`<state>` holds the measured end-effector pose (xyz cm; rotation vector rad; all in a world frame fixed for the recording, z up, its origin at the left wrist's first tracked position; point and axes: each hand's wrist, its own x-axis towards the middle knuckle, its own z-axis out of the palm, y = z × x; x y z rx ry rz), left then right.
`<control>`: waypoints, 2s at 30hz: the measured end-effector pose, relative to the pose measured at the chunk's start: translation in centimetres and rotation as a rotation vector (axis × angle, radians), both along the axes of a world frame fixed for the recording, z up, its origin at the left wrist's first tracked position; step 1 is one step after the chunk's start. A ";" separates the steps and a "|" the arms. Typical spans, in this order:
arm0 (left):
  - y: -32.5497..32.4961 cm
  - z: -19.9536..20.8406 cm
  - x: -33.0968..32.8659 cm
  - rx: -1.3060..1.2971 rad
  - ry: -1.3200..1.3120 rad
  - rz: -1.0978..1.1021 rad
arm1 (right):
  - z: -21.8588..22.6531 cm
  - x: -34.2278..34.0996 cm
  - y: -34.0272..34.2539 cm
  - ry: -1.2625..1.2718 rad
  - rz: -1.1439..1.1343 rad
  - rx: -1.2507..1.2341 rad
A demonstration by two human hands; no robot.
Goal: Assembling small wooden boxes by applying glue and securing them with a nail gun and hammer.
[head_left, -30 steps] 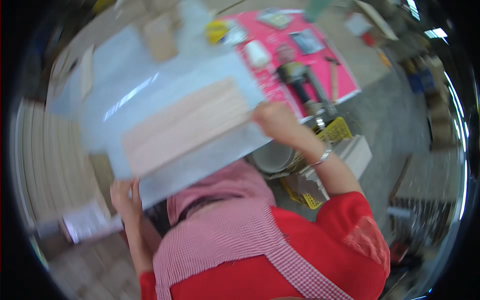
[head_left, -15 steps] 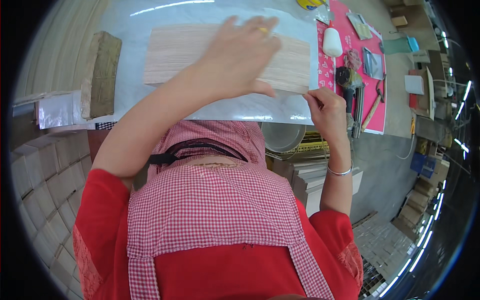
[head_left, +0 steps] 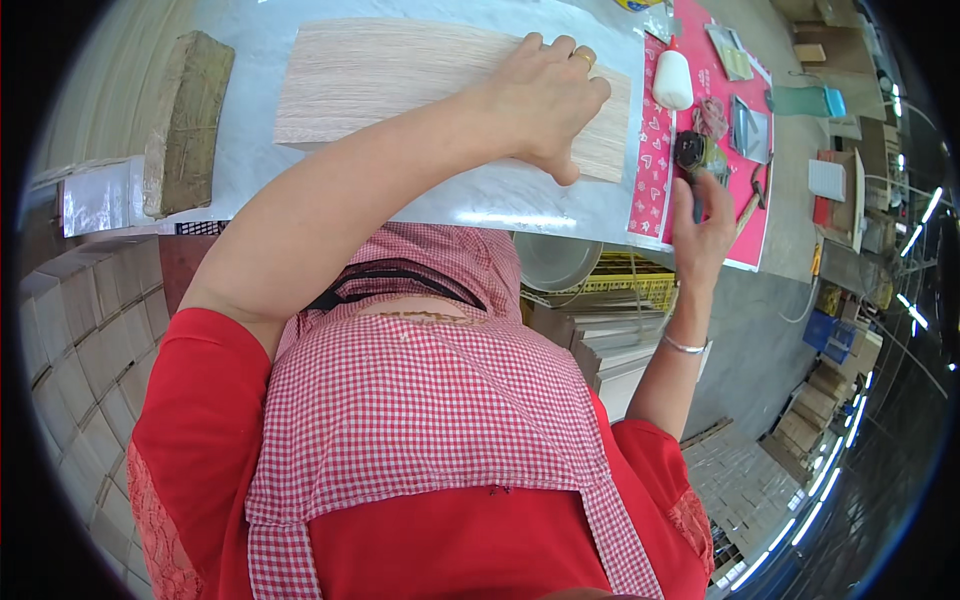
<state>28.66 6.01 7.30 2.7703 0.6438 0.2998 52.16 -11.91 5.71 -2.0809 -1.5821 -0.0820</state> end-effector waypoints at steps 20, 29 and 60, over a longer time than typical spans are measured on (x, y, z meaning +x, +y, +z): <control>-0.5 -0.1 0.4 -0.015 0.023 0.046 | 8.9 -2.2 -2.5 0.563 -0.352 -0.288; -0.5 0.0 0.3 -0.028 0.042 0.055 | 12.5 -9.3 -3.5 0.558 -0.234 -0.523; 4.5 0.8 -17.0 0.016 -0.594 -0.171 | 11.9 -16.1 2.0 0.763 -0.037 0.140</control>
